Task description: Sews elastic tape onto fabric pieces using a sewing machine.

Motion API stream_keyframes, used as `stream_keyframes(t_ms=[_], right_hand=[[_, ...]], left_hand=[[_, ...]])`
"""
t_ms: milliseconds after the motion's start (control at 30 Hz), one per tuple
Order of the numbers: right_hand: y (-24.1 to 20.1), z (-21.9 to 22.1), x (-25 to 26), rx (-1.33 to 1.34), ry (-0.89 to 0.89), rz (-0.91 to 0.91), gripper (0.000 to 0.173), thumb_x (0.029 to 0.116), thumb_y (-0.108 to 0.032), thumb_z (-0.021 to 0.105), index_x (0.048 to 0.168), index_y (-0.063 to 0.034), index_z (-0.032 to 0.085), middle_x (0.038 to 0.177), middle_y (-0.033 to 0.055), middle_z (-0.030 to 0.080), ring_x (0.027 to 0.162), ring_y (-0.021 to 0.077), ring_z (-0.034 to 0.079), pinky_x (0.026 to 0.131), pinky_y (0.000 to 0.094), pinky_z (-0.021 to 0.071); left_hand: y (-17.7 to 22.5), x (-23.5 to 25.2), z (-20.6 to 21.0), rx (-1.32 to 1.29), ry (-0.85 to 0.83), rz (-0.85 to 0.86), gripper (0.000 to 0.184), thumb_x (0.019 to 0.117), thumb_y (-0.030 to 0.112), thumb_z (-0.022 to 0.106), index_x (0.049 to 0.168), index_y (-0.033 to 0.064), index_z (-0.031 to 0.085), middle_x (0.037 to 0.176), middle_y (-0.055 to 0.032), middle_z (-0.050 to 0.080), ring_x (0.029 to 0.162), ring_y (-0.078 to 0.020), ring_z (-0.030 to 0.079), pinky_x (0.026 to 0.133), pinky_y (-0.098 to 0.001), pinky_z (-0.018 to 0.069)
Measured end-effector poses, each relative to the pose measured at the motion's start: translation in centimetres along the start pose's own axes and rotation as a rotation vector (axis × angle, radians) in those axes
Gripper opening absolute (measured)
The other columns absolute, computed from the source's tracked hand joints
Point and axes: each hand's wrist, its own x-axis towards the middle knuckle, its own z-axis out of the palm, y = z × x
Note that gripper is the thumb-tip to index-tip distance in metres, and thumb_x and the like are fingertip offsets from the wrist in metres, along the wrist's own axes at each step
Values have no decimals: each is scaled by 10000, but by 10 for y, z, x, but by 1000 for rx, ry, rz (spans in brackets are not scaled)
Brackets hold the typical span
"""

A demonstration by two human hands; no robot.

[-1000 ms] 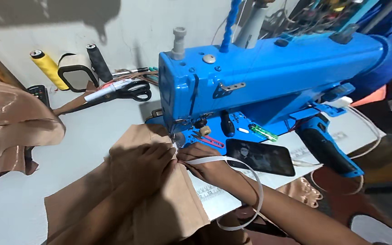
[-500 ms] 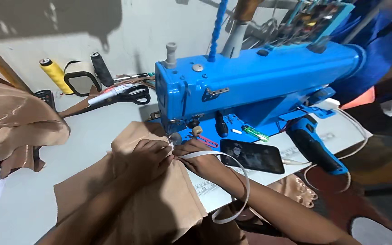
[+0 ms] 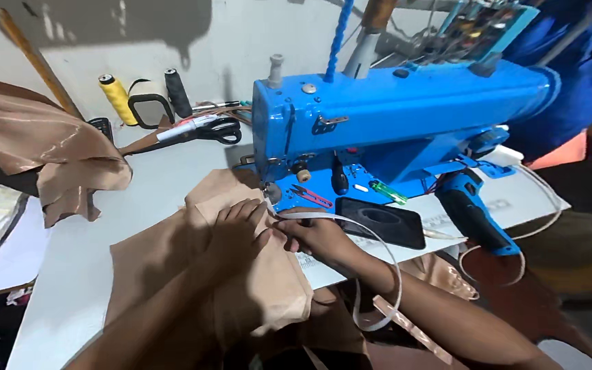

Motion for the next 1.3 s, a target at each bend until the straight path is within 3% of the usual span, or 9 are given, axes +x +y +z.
stream_keyframes(t_ms=[133,300,500,667,767,867,1033,1167,1300], right_hand=[[-8,-2,2,120,-3,188,214,993,-148,676,1145,3,666,690,-30,594,485,1,479,466,146,408],[-11,-2,14,68,-19,165,128,968,-136,711,976,-11,685,659,-28,586,463,-1,464,456,142,396],[-15,4,26,13,-4,142,125,967,-106,702,948,10,658,622,-17,569,464,17,478,469,164,412],[-22,3,23,222,-23,272,56,1003,-45,620,995,9,604,596,-28,552,425,-20,444,412,116,353],[-22,4,24,339,-28,341,30,1004,-14,594,1025,2,580,672,-9,575,474,-2,499,451,119,413],[-21,6,27,341,-20,327,88,990,-72,659,981,-1,607,657,4,611,487,26,565,478,141,477],[-22,10,29,284,-7,309,130,959,-87,712,974,1,617,608,-10,550,445,20,490,446,142,423],[-21,14,29,447,-33,378,122,1009,-53,594,895,-52,549,541,-61,427,399,-27,394,392,104,336],[-20,10,31,533,-117,422,163,1043,-66,525,882,-61,547,532,-84,374,384,-48,338,376,89,301]], left_hand=[[-4,-2,7,-46,72,20,556,1055,456,443,1467,96,549,1539,-112,506,1440,-306,451,1138,-575,344],[-7,-2,11,-61,110,38,544,1052,445,439,1439,89,577,1518,-113,532,1433,-311,465,1126,-584,356],[-10,-6,14,-153,286,115,455,1051,380,467,1303,72,688,1337,-125,666,1294,-320,593,1063,-566,440],[-12,-5,17,-155,289,121,446,1058,385,450,1285,100,709,1309,-107,682,1265,-309,611,1044,-560,453],[-10,-5,12,-196,241,115,464,1073,316,349,1315,126,697,1354,-89,661,1314,-293,575,1076,-563,408],[-12,-7,14,-263,308,130,498,1077,306,299,1276,127,720,1322,-76,680,1293,-275,588,1072,-544,412],[-9,-11,5,-297,269,123,535,1087,306,267,1281,70,707,1323,-130,661,1283,-314,578,1077,-560,402],[-17,-5,16,-236,336,190,540,1083,304,248,1277,117,717,1295,-116,681,1232,-326,614,1006,-561,445],[-19,-3,16,-179,322,188,542,1089,353,254,1249,148,729,1327,-121,668,1304,-342,577,1043,-591,422]])
